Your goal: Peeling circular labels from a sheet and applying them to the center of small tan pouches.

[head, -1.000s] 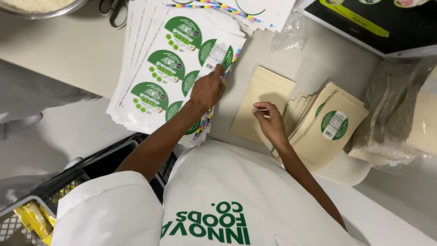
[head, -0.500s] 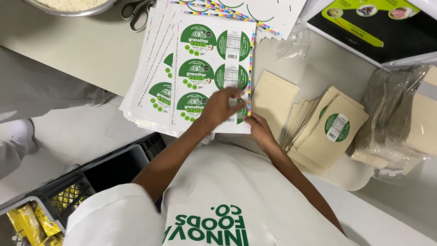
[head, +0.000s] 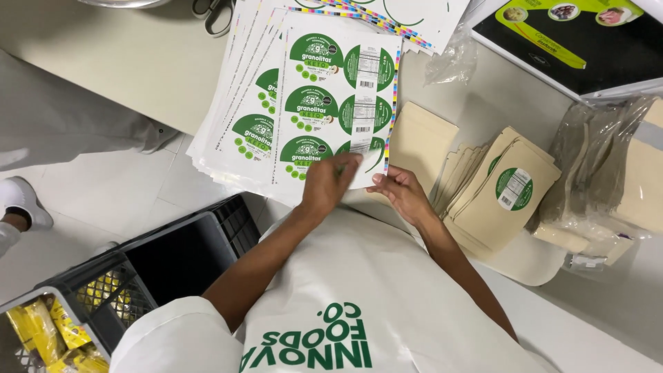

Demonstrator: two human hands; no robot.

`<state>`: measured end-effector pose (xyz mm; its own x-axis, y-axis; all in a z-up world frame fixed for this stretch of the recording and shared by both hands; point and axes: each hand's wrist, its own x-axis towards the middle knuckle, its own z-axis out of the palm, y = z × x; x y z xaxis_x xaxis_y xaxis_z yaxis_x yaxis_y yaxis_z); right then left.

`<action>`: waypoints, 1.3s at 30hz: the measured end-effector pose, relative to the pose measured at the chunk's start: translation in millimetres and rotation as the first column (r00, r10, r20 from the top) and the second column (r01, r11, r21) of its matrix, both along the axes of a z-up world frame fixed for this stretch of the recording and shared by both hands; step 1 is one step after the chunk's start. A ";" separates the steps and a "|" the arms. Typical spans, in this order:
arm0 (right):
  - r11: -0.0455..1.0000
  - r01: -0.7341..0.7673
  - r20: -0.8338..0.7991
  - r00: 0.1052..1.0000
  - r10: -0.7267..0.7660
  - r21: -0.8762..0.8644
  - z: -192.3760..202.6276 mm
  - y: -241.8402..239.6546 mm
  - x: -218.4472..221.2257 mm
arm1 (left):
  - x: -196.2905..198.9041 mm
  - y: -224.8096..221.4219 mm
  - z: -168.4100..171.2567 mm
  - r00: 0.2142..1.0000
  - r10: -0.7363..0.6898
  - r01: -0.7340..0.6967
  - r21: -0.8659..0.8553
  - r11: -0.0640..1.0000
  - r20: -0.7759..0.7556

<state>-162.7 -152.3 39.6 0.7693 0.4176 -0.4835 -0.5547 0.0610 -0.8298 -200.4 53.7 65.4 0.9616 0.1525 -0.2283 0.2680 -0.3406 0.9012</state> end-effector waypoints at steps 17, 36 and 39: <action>0.970 0.075 -0.122 0.987 -0.106 -0.230 -26.6 -3.7 67.7 | 9.1 6.7 135.7 0.427 -0.897 0.760 -0.491 0.425 -0.115; 0.996 0.024 -0.008 1.000 -0.025 -0.080 8.3 7.8 50.7 | 59.4 12.4 -5.5 0.960 0.059 -0.065 0.014 0.998 0.272; 0.989 0.137 -0.035 0.990 -0.139 -0.063 -5.2 -2.5 48.4 | 71.4 38.4 -28.3 0.905 0.410 -0.363 -0.300 0.882 0.113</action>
<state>-114.4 -154.9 34.4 0.7975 0.2781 -0.5354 -0.5765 0.0901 -0.8121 -129.0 92.1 37.1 0.8657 0.4764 -0.1533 0.1650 0.0176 0.9861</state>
